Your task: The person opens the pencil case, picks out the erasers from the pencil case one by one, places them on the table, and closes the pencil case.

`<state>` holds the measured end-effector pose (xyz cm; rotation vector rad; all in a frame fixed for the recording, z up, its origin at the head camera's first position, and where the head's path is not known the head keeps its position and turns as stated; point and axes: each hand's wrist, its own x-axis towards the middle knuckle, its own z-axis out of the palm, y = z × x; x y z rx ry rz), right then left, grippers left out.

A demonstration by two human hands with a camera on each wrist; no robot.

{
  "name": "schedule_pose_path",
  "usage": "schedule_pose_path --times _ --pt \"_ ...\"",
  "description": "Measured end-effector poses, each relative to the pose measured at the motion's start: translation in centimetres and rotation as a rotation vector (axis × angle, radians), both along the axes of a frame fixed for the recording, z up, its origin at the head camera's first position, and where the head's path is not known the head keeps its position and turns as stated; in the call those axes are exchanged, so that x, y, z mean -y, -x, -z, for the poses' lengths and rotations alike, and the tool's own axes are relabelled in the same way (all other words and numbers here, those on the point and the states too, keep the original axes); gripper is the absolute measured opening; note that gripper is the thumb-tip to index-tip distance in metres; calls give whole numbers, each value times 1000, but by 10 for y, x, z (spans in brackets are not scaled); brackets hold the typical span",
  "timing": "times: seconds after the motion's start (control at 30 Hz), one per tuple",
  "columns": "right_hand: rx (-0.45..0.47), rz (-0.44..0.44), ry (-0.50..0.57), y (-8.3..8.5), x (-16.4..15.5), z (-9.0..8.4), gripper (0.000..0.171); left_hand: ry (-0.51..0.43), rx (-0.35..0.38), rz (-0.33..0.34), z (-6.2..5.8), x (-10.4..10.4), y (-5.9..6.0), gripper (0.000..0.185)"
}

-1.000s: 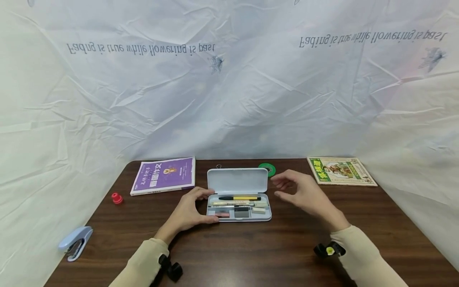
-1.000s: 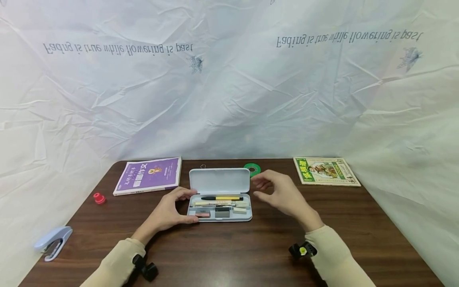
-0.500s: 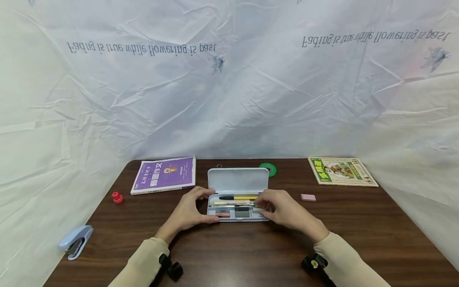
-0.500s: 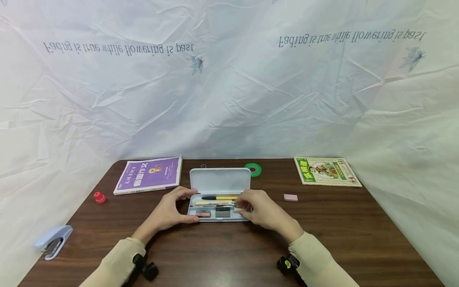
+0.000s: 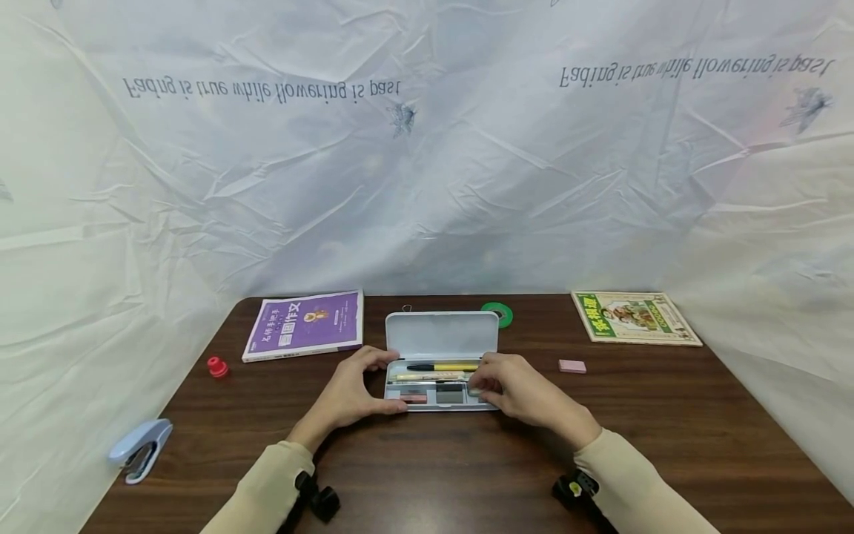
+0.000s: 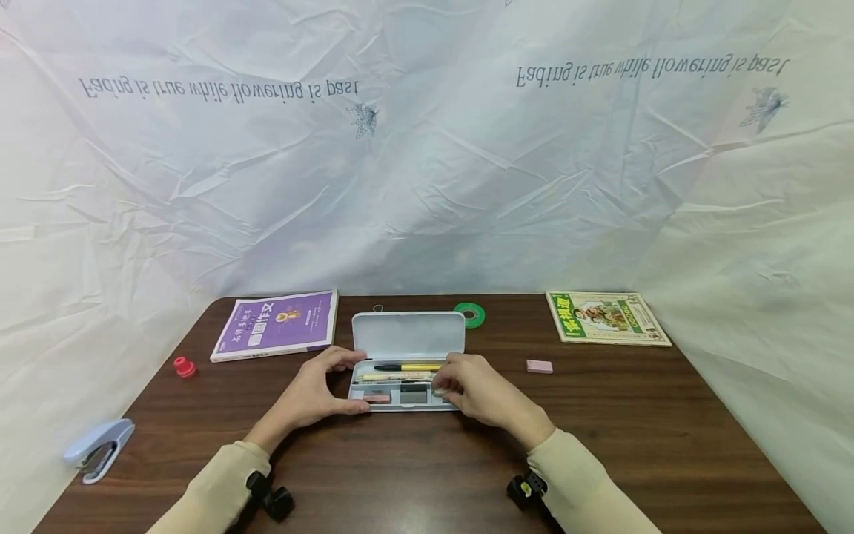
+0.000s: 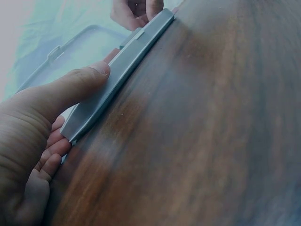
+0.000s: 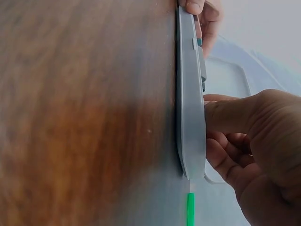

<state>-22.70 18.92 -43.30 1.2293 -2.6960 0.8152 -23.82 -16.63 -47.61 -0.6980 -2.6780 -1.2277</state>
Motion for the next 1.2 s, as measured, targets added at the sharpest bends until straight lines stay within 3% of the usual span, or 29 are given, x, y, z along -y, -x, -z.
schedule_pose_path --times 0.37,0.63,0.87,1.0,1.2 --pt "16 16 60 4 -7 -2 22 -1 -1 -5 -1 0 1 88" --pt "-47 120 181 5 -37 -36 32 5 9 -3 -1 0 -1 89" --pt "-140 230 161 3 -79 -57 35 9 18 -8 0 0 -2 88" --pt "-161 274 132 0 -100 -57 34 6 15 -11 1 0 -2 88" --pt "-81 337 96 -6 -125 -37 29 0 13 -3 1 0 -1 88"
